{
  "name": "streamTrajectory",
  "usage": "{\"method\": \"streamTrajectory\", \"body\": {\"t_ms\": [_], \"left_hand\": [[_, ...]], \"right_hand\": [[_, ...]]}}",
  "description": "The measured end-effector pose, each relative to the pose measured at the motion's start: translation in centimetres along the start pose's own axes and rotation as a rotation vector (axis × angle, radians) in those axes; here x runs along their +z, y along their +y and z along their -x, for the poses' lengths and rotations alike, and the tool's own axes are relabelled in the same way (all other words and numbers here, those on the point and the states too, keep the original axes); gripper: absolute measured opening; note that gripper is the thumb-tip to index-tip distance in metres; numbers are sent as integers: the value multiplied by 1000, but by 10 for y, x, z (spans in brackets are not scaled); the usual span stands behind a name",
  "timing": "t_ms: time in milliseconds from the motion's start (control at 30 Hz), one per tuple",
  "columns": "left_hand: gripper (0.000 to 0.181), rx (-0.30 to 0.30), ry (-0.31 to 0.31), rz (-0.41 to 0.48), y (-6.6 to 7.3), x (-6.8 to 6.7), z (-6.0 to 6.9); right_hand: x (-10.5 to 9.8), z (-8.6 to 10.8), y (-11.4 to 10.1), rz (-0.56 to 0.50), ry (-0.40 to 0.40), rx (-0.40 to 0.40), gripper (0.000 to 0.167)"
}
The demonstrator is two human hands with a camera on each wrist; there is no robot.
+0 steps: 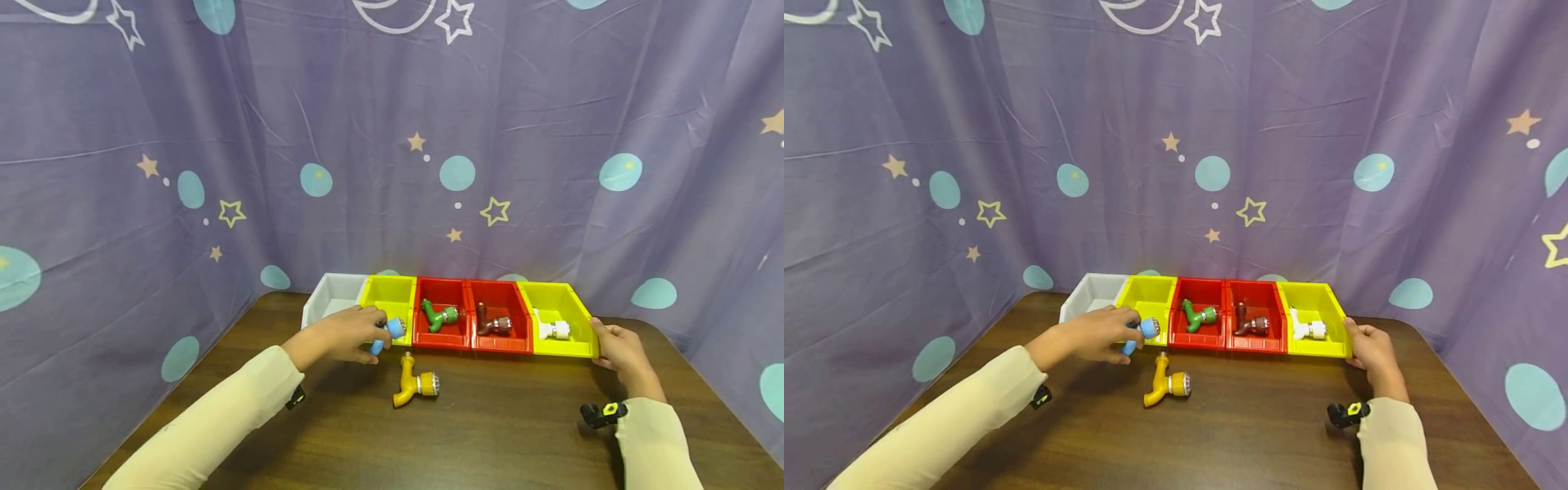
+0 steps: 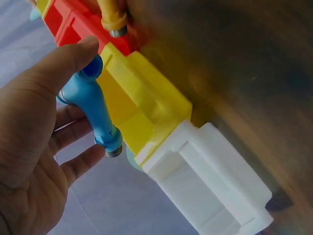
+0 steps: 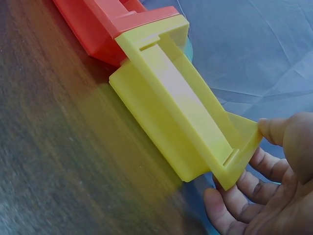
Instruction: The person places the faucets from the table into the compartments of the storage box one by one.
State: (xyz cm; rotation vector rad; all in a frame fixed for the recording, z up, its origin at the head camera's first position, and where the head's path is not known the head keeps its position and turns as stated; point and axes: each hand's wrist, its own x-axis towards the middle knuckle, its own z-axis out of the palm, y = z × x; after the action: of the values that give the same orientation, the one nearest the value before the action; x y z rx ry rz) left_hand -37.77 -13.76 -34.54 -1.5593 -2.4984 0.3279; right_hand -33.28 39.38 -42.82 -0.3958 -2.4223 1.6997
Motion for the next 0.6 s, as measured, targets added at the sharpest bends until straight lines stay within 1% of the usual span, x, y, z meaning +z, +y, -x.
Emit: {"method": "streamTrajectory", "body": {"t_ms": [133, 267, 333, 533, 600], "left_hand": [[27, -35, -5, -39, -11, 4, -10], [28, -55, -12, -74, -21, 8, -18], [26, -71, -19, -67, -26, 10, -21], [21, -141, -65, -11, -38, 15, -30], [21, -153, -72, -8, -41, 16, -35]], "right_hand": [[1, 0, 1, 6, 2, 2, 73], [1, 0, 2, 10, 0, 8, 75], [1, 0, 2, 9, -2, 10, 74], [0, 1, 0, 11, 0, 0, 74], [0, 1, 0, 11, 5, 2, 74]]}}
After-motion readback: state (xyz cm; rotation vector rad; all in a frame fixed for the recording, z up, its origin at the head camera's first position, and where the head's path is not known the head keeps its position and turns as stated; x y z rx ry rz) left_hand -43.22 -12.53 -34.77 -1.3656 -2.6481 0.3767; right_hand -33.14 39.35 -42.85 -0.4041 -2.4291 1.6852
